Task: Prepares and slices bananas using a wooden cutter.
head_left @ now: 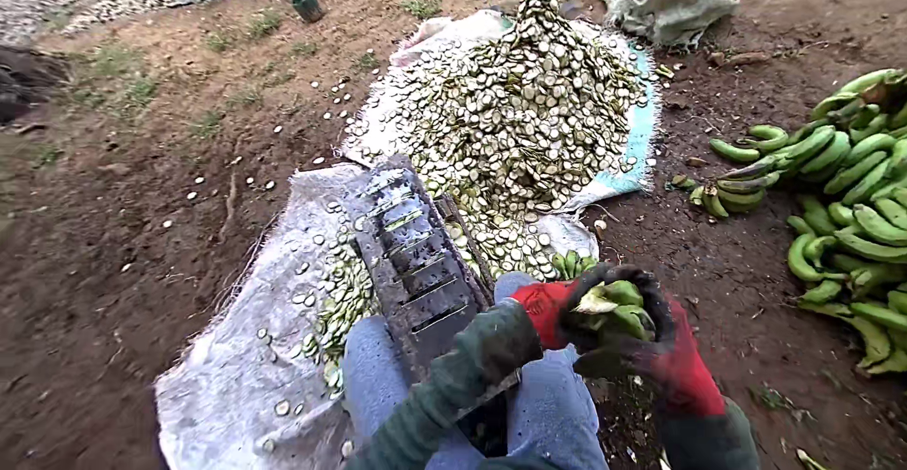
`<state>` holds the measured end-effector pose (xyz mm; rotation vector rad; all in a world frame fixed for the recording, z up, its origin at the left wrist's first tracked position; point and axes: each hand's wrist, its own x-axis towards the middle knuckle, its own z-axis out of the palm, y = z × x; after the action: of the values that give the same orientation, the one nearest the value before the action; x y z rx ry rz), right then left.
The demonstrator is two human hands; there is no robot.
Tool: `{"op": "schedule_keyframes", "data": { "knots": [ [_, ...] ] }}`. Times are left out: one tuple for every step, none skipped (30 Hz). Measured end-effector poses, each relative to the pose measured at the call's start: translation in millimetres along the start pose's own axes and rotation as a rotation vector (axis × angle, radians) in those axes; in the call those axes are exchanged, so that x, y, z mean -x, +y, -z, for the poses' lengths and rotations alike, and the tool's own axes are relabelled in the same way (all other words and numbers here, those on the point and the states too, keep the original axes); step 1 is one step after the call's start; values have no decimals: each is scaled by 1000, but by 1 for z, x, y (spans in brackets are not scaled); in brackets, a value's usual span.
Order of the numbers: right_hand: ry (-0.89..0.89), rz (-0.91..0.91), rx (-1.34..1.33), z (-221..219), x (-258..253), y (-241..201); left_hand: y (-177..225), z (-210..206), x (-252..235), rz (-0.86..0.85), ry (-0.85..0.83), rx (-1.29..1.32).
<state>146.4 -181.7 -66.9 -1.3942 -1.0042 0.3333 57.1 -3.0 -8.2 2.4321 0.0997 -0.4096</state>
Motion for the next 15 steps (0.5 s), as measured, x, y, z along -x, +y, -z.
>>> {"op": "schedule_keyframes", "data": {
  "knots": [
    [-63, 17, 299, -9, 1, -10, -30, 9, 21, 159, 13, -159],
    [-102, 43, 512, -14, 5, -19, -75, 16, 48, 320, 118, -246],
    [-108, 40, 564, -14, 10, -26, -130, 20, 82, 482, 299, -238],
    [-73, 15, 469, -12, 12, -30, -174, 27, 122, 630, 557, -124],
    [-27, 2, 274, -18, 8, -31, -201, 30, 159, 709, 902, 78],
    [-7, 10, 77, -32, 2, -29, -210, 29, 184, 690, 1265, 351],
    [-25, 33, -74, -54, -8, -23, -208, 23, 197, 605, 1515, 613],
    [-64, 52, -169, -81, -18, -12, -202, 12, 205, 493, 1612, 842],
    [-104, 65, -203, -110, -27, 1, -197, -2, 209, 420, 1628, 1006],
    [-136, 66, -214, -136, -32, 16, -196, -16, 210, 377, 1629, 1111],
    [-158, 56, -211, -156, -31, 29, -197, -31, 212, 351, 1623, 1181],
    [-167, 30, -203, -169, -24, 39, -196, -44, 216, 343, 1618, 1236],
    [-159, -5, -193, -177, -13, 47, -194, -56, 225, 334, 1620, 1282],
    [-126, -40, -167, -181, 1, 52, -193, -68, 235, 320, 1632, 1314],
    [-67, -56, -116, -184, 13, 57, -193, -79, 245, 323, 1655, 1339]
  ]
}}
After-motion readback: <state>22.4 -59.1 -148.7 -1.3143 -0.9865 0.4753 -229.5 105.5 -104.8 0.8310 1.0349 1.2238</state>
